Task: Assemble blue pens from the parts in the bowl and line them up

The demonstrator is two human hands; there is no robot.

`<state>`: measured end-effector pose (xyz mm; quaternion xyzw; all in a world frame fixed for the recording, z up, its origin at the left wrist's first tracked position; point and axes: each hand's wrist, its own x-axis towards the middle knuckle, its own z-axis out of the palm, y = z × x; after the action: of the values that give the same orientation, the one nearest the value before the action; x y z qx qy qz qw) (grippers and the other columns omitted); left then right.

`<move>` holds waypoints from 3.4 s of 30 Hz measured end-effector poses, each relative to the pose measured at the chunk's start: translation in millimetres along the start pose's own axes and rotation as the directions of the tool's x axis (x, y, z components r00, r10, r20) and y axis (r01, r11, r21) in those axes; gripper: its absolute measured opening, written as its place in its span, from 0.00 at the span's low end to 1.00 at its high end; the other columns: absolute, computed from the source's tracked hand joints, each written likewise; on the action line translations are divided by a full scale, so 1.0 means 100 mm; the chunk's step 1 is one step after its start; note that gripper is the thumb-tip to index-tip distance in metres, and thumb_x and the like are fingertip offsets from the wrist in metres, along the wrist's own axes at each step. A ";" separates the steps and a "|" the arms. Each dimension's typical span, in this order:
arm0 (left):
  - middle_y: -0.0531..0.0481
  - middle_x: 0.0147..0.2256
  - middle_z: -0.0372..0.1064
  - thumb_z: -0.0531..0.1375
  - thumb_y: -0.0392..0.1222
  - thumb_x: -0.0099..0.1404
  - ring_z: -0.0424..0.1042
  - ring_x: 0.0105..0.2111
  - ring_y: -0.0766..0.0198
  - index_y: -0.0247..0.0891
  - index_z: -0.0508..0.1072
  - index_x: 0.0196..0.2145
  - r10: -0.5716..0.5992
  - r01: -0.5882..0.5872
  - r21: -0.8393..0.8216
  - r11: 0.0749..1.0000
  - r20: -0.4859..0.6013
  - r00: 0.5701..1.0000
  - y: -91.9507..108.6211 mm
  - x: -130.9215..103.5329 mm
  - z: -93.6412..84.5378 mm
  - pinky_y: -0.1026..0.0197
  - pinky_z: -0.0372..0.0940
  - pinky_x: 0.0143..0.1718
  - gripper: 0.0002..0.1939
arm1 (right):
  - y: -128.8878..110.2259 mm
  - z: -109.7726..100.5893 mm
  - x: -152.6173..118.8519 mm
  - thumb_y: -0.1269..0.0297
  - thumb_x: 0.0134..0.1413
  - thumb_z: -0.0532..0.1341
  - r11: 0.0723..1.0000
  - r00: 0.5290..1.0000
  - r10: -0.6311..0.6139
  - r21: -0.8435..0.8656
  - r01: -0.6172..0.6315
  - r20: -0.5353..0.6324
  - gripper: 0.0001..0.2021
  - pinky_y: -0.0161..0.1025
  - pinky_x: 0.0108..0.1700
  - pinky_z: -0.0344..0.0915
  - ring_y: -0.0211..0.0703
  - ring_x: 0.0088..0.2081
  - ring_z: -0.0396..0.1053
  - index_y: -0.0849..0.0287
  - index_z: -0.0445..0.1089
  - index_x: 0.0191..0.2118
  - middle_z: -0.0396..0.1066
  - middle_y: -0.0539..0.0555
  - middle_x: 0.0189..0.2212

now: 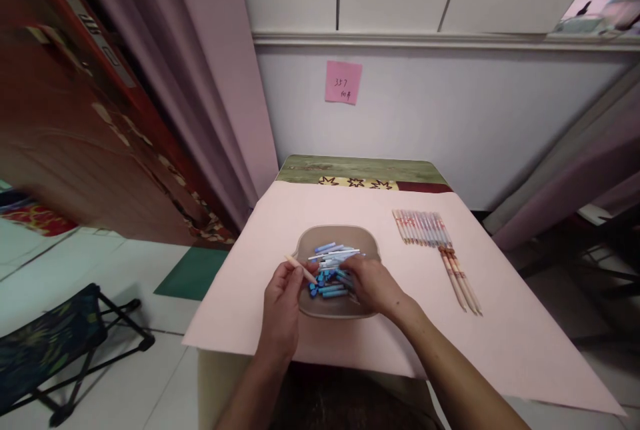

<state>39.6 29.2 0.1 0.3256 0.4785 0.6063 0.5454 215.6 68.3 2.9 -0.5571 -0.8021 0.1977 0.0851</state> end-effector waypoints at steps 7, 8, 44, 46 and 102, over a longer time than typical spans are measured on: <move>0.48 0.33 0.74 0.65 0.45 0.57 0.71 0.32 0.64 0.35 0.75 0.33 0.023 -0.025 -0.050 0.998 -0.055 0.998 0.08 0.00 0.03 0.60 0.69 0.38 0.11 | 0.19 -0.01 0.01 0.72 0.59 0.51 0.995 0.982 0.095 0.043 -0.090 -0.161 0.16 0.35 0.49 0.61 0.44 0.46 0.71 0.59 0.73 0.47 0.75 0.58 0.43; 0.48 0.33 0.74 0.65 0.46 0.57 0.71 0.31 0.64 0.35 0.75 0.34 0.025 -0.028 -0.054 0.998 -0.063 0.998 0.08 0.00 0.03 0.60 0.69 0.37 0.11 | 0.21 -0.02 0.00 0.71 0.59 0.52 0.995 0.982 0.089 0.052 -0.082 -0.165 0.16 0.34 0.49 0.61 0.44 0.46 0.71 0.58 0.74 0.47 0.76 0.57 0.43; 0.47 0.33 0.76 0.63 0.46 0.58 0.73 0.30 0.64 0.36 0.76 0.43 0.016 -0.016 0.044 0.999 -0.009 1.000 -0.02 -0.04 -0.05 0.61 0.68 0.36 0.16 | -0.39 0.29 0.27 0.79 0.54 0.55 0.904 0.952 -0.162 -0.348 0.249 0.261 0.13 0.40 0.34 0.68 0.55 0.37 0.75 0.65 0.77 0.35 0.76 0.66 0.35; 0.47 0.34 0.77 0.63 0.47 0.58 0.73 0.31 0.63 0.37 0.76 0.43 0.005 -0.005 0.043 0.999 -0.006 1.000 -0.03 -0.05 -0.05 0.61 0.68 0.37 0.16 | -0.41 0.30 0.28 0.78 0.54 0.55 0.902 0.948 -0.182 -0.340 0.267 0.262 0.12 0.41 0.33 0.67 0.56 0.37 0.75 0.64 0.77 0.34 0.76 0.66 0.35; 0.54 0.24 0.69 0.65 0.44 0.58 0.61 0.21 0.73 0.36 0.71 0.33 -0.006 -0.011 -0.149 0.989 -0.119 0.993 0.09 -0.15 0.11 0.70 0.57 0.23 0.10 | -0.03 -0.12 -0.29 0.57 0.49 0.66 0.379 0.796 0.447 0.893 0.245 -0.408 0.11 0.30 0.22 0.60 0.34 0.21 0.62 0.60 0.70 0.29 0.69 0.48 0.19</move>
<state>49.0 17.4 14.5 0.2479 0.4630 0.6593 0.5380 228.0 43.0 17.3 -0.4959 -0.4444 0.4276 0.6114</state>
